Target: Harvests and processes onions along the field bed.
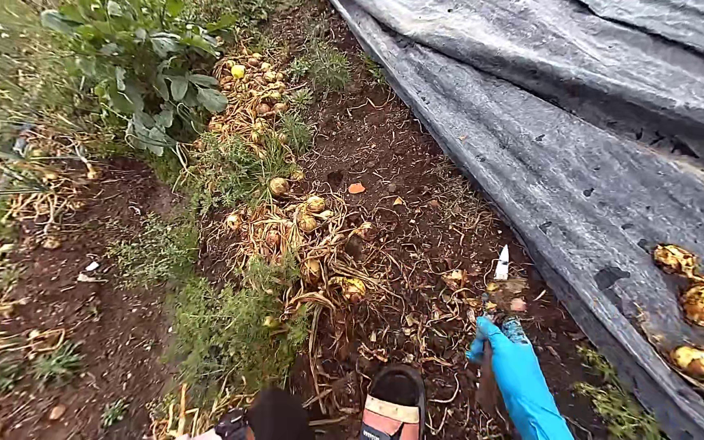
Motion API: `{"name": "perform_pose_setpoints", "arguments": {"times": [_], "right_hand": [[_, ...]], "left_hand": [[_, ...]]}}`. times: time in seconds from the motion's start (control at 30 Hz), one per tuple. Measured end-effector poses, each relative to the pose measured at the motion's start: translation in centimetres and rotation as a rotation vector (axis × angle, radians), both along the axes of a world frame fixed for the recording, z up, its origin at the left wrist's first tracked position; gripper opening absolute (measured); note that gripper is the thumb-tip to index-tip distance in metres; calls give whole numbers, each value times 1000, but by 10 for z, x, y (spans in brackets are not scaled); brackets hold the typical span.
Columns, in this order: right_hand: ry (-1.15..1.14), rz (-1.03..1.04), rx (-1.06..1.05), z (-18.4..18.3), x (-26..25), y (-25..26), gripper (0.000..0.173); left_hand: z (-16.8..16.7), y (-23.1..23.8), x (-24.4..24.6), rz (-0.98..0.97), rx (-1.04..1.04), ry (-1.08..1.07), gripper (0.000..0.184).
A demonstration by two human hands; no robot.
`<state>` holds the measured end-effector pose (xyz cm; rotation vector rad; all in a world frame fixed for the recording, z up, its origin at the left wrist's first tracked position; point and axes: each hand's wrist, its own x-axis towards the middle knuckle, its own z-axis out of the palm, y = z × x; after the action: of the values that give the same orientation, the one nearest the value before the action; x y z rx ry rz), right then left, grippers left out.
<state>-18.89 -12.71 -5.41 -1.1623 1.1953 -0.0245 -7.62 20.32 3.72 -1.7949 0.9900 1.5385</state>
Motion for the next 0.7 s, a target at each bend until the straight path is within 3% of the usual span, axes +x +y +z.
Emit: {"name": "perform_pose_setpoints", "arguments": {"times": [0.1, 0.2, 0.27, 0.4, 0.47, 0.6, 0.7], "right_hand": [[-4, 145, 103, -10, 1, 18, 28], [24, 212, 53, -16, 1, 27, 31], [56, 226, -2, -24, 1, 28, 42], [77, 301, 145, -32, 2, 33, 65], [6, 356, 248, -27, 2, 43, 75], [-252, 161, 163, -2, 5, 56, 61], [-391, 103, 99, 13, 2, 55, 62]], "left_hand": [[-47, -71, 59, 52, -450, -353, 54], [-95, -107, 122, 38, -523, -425, 63], [-103, -115, 139, 112, -515, -383, 65], [-61, -146, 111, 657, -778, -198, 77], [-32, -160, 95, 854, -816, -68, 77], [-4, -156, 73, 954, -691, 118, 51], [19, -153, 63, 942, -533, 217, 63]]}}
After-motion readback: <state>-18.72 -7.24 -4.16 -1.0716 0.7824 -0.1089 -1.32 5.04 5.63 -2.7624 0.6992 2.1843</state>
